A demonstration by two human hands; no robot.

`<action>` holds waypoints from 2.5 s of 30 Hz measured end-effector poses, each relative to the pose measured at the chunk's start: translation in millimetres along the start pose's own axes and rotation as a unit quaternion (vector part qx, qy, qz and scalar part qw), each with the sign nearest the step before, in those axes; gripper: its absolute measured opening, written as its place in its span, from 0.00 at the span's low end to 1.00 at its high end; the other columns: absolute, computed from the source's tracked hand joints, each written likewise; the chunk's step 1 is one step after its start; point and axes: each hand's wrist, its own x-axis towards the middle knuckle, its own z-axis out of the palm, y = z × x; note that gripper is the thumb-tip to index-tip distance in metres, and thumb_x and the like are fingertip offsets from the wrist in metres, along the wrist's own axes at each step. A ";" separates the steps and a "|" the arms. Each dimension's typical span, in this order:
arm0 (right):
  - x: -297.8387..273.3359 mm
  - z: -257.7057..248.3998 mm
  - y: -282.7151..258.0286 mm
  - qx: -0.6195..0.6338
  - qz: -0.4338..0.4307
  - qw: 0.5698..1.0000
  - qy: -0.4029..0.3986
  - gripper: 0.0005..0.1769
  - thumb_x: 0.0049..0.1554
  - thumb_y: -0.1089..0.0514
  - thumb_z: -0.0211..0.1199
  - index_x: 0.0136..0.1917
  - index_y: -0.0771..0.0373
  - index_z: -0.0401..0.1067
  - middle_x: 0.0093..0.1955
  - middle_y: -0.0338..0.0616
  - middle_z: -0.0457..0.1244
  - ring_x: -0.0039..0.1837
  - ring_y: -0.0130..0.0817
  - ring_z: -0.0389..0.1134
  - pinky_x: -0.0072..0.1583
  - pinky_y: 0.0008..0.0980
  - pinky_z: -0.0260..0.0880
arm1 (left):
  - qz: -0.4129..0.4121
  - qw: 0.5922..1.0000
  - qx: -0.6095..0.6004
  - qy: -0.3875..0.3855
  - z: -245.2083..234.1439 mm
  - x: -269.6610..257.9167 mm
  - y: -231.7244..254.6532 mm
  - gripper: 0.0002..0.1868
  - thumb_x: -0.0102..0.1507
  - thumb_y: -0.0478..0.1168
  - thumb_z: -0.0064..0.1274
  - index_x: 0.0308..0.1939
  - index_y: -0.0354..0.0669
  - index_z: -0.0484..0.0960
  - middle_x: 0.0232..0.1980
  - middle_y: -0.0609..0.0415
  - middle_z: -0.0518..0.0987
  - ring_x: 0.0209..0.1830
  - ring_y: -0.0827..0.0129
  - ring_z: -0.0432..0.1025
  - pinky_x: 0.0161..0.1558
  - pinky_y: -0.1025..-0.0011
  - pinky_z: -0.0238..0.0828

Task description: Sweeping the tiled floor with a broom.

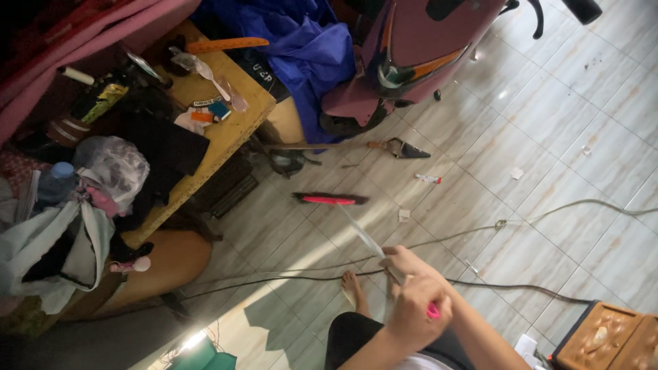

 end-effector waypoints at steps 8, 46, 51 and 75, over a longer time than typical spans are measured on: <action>-22.2 -41.8 2.8 0.016 0.076 0.996 0.039 0.18 0.55 0.55 0.60 0.57 0.63 0.75 0.38 0.49 0.69 0.41 0.42 0.70 0.43 0.41 0.71 | 0.035 0.998 -0.029 -0.045 23.4 -0.7 -0.7 0.12 0.61 0.32 0.57 0.30 0.41 0.67 0.34 0.48 0.71 0.41 0.52 0.68 0.48 0.57 0.63; 17.2 30.8 4.7 0.540 -0.137 0.830 -0.025 0.12 0.51 0.57 0.60 0.46 0.66 0.70 0.35 0.39 0.59 0.37 0.31 0.60 0.40 0.30 0.61 | 0.003 0.998 0.027 -0.061 15.5 31.6 -124.9 0.11 0.51 0.35 0.55 0.18 0.38 0.69 0.23 0.46 0.71 0.30 0.53 0.68 0.37 0.59 0.65; 116.1 23.3 121.2 0.424 -0.136 0.893 0.070 0.08 0.54 0.59 0.55 0.45 0.61 0.71 0.36 0.40 0.61 0.38 0.31 0.62 0.41 0.33 0.64 | -0.083 0.992 -0.083 -0.054 -0.9 13.9 -108.8 0.08 0.54 0.31 0.50 0.23 0.33 0.66 0.25 0.44 0.67 0.26 0.59 0.65 0.34 0.63 0.61; 29.5 -7.3 43.7 0.549 -0.039 0.823 0.142 0.09 0.62 0.56 0.52 0.46 0.64 0.66 0.34 0.40 0.60 0.34 0.32 0.60 0.35 0.33 0.61 | -0.087 0.979 0.028 -0.181 -8.1 22.4 -153.6 0.13 0.55 0.40 0.55 0.21 0.33 0.75 0.24 0.39 0.74 0.22 0.53 0.70 0.29 0.60 0.64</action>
